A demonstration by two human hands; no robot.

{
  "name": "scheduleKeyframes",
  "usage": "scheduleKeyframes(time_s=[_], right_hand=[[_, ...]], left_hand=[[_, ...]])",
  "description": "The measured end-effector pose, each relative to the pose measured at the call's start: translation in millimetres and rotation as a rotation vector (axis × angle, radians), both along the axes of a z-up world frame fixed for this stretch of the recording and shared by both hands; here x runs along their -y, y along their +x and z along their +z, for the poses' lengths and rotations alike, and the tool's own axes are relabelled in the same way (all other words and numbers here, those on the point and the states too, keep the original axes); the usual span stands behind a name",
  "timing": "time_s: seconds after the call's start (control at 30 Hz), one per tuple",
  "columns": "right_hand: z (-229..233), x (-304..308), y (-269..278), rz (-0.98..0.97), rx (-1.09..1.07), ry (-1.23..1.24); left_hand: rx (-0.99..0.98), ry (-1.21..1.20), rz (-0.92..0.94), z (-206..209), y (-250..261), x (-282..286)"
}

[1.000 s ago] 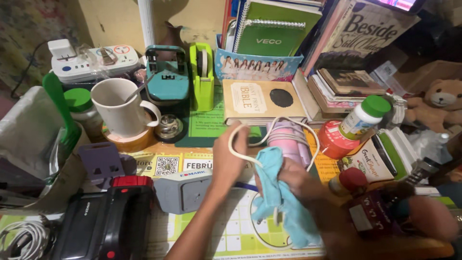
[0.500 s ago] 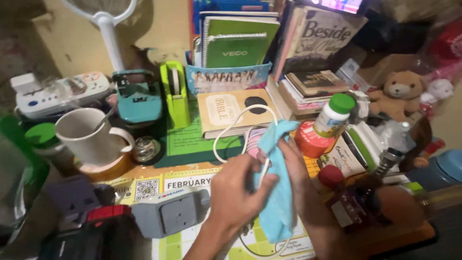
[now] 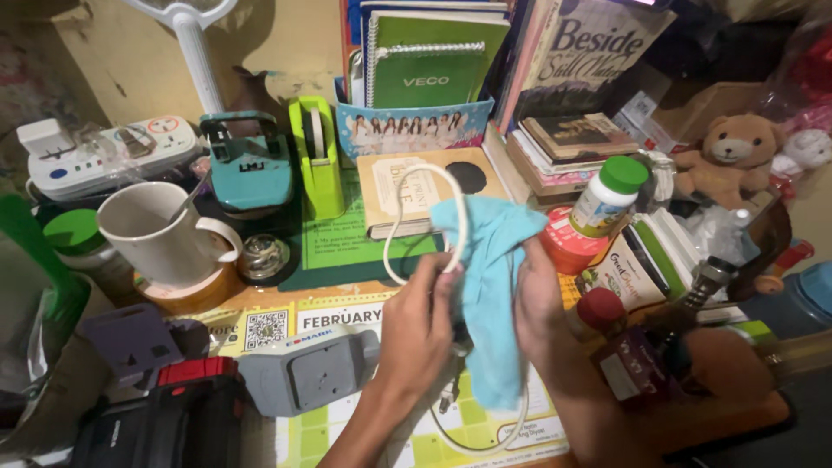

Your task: The person wipes a white handheld electronic device with a blue cloth on a cluttered desk. They rotate the device to clean different sides and then wipe the attached power cord.

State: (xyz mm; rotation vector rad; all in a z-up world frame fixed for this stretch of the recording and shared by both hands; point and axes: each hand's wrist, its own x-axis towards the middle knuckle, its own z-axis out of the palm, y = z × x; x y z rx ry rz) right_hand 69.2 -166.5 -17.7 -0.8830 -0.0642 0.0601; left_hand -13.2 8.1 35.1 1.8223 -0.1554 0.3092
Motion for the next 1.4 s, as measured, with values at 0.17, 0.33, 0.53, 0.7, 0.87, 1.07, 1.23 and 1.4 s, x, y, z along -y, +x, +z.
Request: scheduleKeyframes(time_s=[0.17,0.33,0.53,0.7,0.87,1.07,1.23,1.4], right_hand=[[9,4,-12,-0.066,0.380,-0.247],[21,8,4,0.025,0.036,-0.069],[18,-9,-4,0.174,-0.120,0.019],[5,-8,0,0.246,0.033,-0.188],[9,16,11,0.471,0.098,-0.066],[12,9,2,0.488,0.221,-0.101],[23,-4,-1,0.308,0.358,-0.373],[19,-18,-16,-0.015,0.429,-0.624]], left_hand=[[0.239,0.048,-0.036,-1,-3,3],[0.228,0.069,-0.055,-4,-1,1],[0.218,0.063,-0.019,7,-1,-4],[-0.136,-0.072,-0.044,6,-1,-4],[0.022,-0.195,-0.162,-10,12,-8],[-0.166,-0.640,-0.351,-36,29,-9],[-0.122,-0.602,-0.332,-42,33,-9],[-0.040,-0.324,-0.266,-38,25,2]])
